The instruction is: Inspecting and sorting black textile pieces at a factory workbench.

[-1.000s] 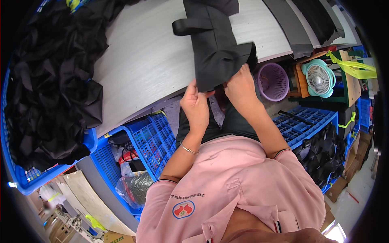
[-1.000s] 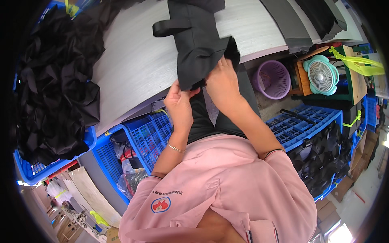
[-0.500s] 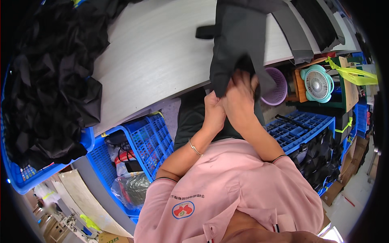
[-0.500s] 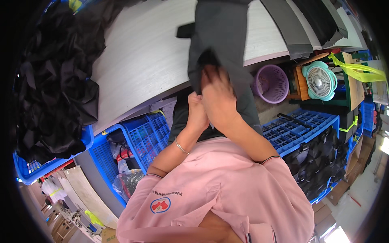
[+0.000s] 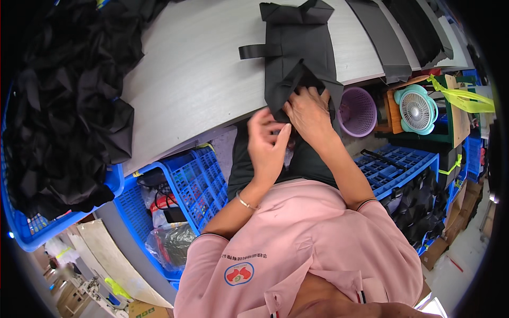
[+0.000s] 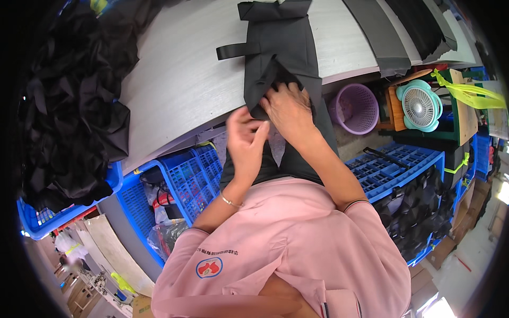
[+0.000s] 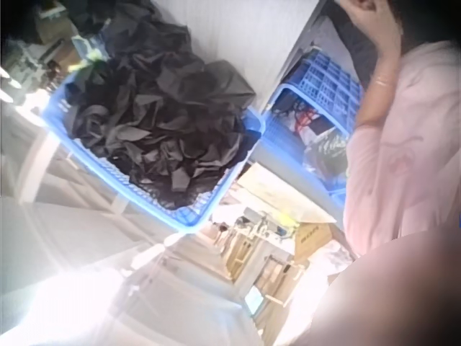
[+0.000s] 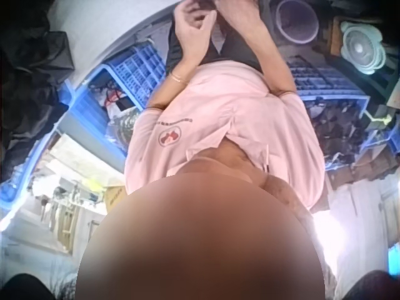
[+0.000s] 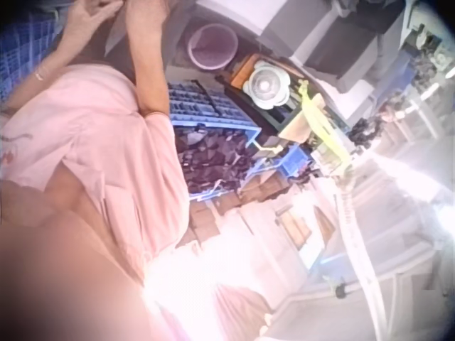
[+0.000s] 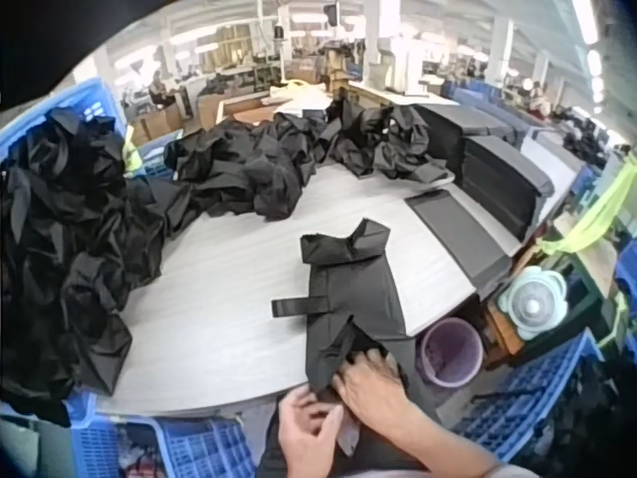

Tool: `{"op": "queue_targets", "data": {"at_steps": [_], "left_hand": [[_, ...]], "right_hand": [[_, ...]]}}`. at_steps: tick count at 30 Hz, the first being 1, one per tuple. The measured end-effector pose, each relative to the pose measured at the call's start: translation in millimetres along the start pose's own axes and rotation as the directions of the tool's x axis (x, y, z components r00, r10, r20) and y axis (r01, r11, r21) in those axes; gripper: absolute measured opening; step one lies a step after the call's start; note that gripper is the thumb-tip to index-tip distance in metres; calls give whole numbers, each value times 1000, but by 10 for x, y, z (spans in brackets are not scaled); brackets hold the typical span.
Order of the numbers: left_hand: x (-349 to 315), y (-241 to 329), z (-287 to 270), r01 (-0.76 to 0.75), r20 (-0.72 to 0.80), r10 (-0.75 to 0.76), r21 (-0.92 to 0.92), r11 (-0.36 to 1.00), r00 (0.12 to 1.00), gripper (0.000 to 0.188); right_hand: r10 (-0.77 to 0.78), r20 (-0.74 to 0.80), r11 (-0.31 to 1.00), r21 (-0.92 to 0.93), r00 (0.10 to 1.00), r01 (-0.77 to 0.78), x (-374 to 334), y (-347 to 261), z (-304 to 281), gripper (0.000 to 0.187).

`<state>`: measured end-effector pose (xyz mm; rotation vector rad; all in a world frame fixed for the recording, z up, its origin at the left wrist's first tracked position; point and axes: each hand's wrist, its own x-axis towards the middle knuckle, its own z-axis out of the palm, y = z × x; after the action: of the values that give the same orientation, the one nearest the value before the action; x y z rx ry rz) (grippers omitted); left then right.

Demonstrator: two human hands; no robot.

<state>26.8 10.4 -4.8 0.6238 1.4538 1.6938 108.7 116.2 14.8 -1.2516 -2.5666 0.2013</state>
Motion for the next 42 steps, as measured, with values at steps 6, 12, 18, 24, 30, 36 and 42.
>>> {"op": "queue_targets", "data": {"at_steps": [6, 12, 18, 24, 30, 36, 42], "left_hand": [[511, 402, 15, -409, 21, 499, 604, 684, 866, 37], [517, 324, -416, -486, 84, 526, 522, 701, 847, 25], [383, 381, -441, -81, 85, 97, -177, 981, 992, 41], [330, 452, -375, 216, 138, -207, -54, 975, 969, 44], [317, 522, -351, 419, 91, -411, -306, 855, 907, 35], [29, 306, -437, 306, 255, -269, -117, 945, 929, 42], [-15, -22, -577, 535, 326, -433, -374, 757, 840, 41]], "right_hand": [[-5, 70, 999, 39, 998, 2, -144, -310, 47, 24], [-75, -159, 944, 308, 984, 121, -191, 445, 190, 18], [48, -166, 989, 148, 985, -24, -358, 103, -104, 26], [-317, -35, 914, 257, 948, 315, -737, -116, -297, 24], [-20, -349, 708, 657, 937, 259, -888, 3, -890, 15], [215, 73, 436, 885, 974, -162, -493, 256, -815, 16], [204, 416, -47, 908, 886, -416, -649, 296, -513, 15]]}}
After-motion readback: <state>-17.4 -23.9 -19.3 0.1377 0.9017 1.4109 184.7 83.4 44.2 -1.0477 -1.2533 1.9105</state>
